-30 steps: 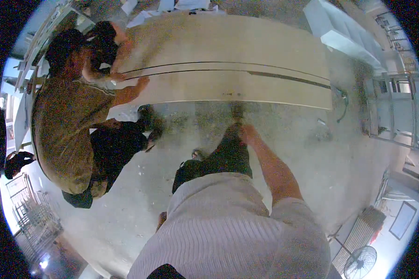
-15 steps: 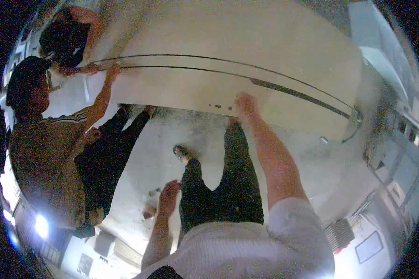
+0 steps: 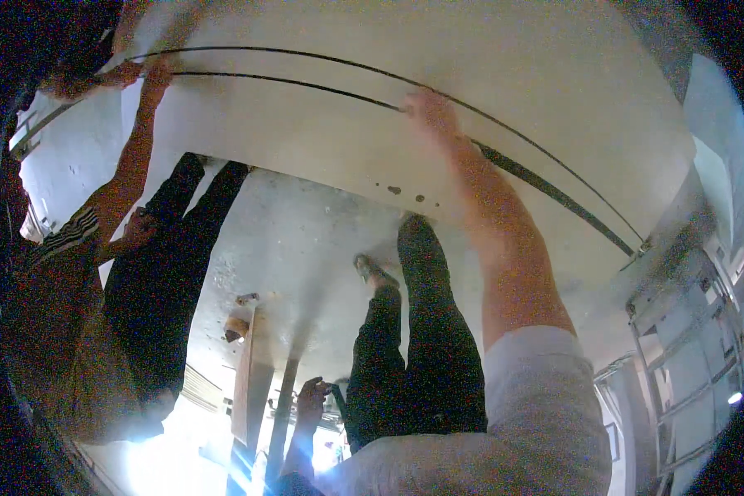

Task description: Applying decorative black tape to a wooden furniture panel.

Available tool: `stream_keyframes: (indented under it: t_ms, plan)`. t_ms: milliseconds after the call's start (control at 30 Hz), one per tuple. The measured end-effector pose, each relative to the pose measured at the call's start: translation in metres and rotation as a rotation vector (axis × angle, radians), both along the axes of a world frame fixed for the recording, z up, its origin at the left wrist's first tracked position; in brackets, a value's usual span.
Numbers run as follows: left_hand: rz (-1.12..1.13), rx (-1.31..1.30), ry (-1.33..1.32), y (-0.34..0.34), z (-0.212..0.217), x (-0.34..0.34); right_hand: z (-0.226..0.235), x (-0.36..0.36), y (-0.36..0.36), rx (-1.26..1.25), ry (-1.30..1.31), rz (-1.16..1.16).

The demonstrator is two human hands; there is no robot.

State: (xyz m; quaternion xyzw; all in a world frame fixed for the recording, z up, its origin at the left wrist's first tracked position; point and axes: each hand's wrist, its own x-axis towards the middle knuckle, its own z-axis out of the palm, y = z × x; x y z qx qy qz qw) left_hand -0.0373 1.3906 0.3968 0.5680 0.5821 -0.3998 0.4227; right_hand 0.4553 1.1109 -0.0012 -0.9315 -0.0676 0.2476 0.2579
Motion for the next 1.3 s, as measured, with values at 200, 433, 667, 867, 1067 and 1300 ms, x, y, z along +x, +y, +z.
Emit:
stream_keyframes:
  t_ms: [200, 433, 667, 867, 1067, 1300]
  plan:
    - [0.095, -0.089, -0.103, -0.019, -0.014, 0.046, -0.012, 0.022, -0.009, 0.046, 0.042, 0.246]
    - [-0.008, -0.116, -0.111, -0.038, -0.018, 0.064, -0.016, 0.018, -0.004, -0.189, -0.072, 0.440]
    - [0.095, -0.168, -0.199, -0.033, -0.023, 0.049, 0.007, -0.033, -0.007, -0.148, -0.034, 0.277]
    - [0.028, -0.165, -0.265, -0.001, -0.017, 0.015, 0.113, -0.167, 0.042, 0.055, 0.272, 0.238]
    - [-0.054, -0.093, -0.398, 0.084, -0.044, -0.067, 0.189, -0.333, 0.033, 0.110, 0.507, 0.237]
    - [-1.261, 0.004, -0.551, 0.190, -0.094, -0.143, 0.208, -0.476, -0.028, 0.122, 0.633, -0.192]
